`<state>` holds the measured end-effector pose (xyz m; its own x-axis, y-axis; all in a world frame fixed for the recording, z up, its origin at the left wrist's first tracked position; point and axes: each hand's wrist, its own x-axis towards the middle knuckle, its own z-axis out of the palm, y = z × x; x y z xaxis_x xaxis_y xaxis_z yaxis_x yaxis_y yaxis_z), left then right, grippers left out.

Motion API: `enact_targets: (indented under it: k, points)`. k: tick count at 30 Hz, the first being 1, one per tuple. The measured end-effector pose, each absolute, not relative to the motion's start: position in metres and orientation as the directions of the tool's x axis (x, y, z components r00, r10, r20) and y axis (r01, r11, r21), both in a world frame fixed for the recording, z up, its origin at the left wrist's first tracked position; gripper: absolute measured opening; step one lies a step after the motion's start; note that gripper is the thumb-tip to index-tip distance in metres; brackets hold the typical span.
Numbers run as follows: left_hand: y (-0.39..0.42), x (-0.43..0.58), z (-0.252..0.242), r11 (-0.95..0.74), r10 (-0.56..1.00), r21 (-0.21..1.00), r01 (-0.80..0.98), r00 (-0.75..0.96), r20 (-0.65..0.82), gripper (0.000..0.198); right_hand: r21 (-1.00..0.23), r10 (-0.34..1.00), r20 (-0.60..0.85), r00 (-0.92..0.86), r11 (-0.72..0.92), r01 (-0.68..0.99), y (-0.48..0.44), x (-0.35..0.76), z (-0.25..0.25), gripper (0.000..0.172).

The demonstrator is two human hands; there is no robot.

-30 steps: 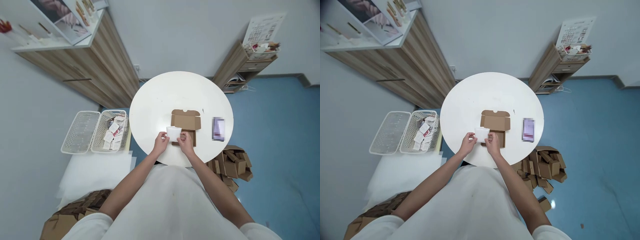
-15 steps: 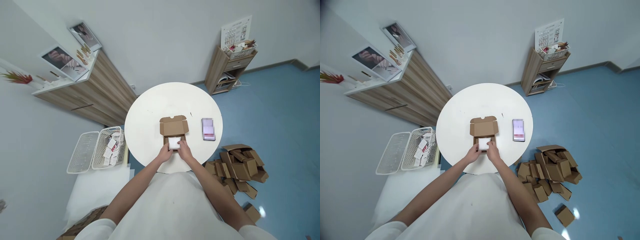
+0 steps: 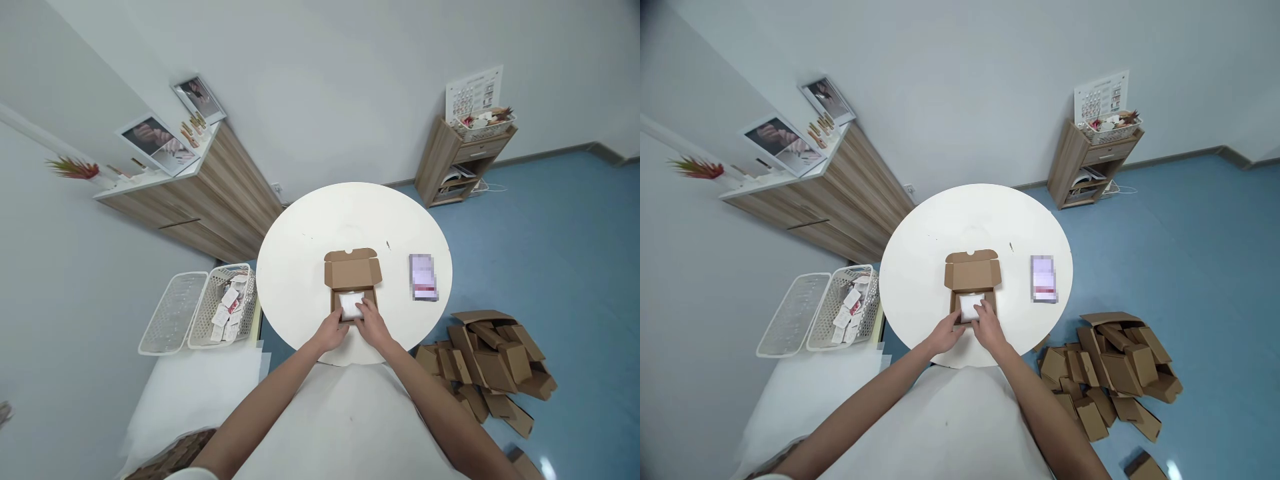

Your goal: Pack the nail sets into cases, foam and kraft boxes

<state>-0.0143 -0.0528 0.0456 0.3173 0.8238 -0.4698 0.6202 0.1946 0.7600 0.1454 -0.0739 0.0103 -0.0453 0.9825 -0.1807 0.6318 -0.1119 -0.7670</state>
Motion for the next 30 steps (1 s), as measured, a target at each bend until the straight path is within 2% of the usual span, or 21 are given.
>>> enact_targets:
  k: [2,4,6,8,11,14,17,25,30]
  points:
    - [-0.048,-0.021,0.047,0.169,0.869,0.76,0.627,0.269,-0.415,0.042,-0.815,0.998,-0.07,0.003,-0.059,0.576,-0.07,0.152,0.017,0.039]
    - [-0.038,-0.029,0.05,0.17,0.911,0.75,0.64,0.188,-0.367,0.044,-0.85,0.992,0.009,0.127,-0.059,0.524,-0.06,0.163,0.023,0.038]
    - [-0.023,-0.035,0.052,0.254,0.917,0.753,0.606,0.097,-0.387,0.05,-0.886,0.955,-0.012,0.296,-0.148,0.44,-0.046,0.176,0.026,0.043]
    - [-0.007,-0.039,0.054,0.393,0.882,0.766,0.509,0.026,-0.47,0.056,-0.915,0.89,-0.193,0.414,-0.315,0.252,-0.03,0.19,0.024,0.052]
    - [0.013,-0.041,0.058,0.552,0.805,0.767,0.327,0.032,-0.592,0.068,-0.847,0.782,-0.521,0.343,-0.524,-0.092,-0.011,0.205,0.018,0.058]
    - [0.024,-0.04,0.059,0.613,0.762,0.758,0.224,0.087,-0.642,0.076,-0.781,0.756,-0.62,0.211,-0.566,-0.265,-0.001,0.21,0.018,0.062]
    - [0.026,-0.04,0.058,0.614,0.762,0.765,0.193,0.108,-0.639,0.078,-0.789,0.795,-0.594,0.122,-0.547,-0.278,0.002,0.206,0.024,0.063]
    - [0.024,-0.036,0.059,0.601,0.785,0.793,0.098,0.114,-0.609,0.08,-0.854,0.865,-0.501,0.022,-0.49,-0.175,0.0,0.204,0.042,0.06]
    - [0.02,-0.038,0.063,0.587,0.785,0.806,0.075,0.193,-0.589,0.082,-0.897,0.906,-0.42,-0.057,-0.424,-0.128,-0.011,0.206,0.053,0.056]
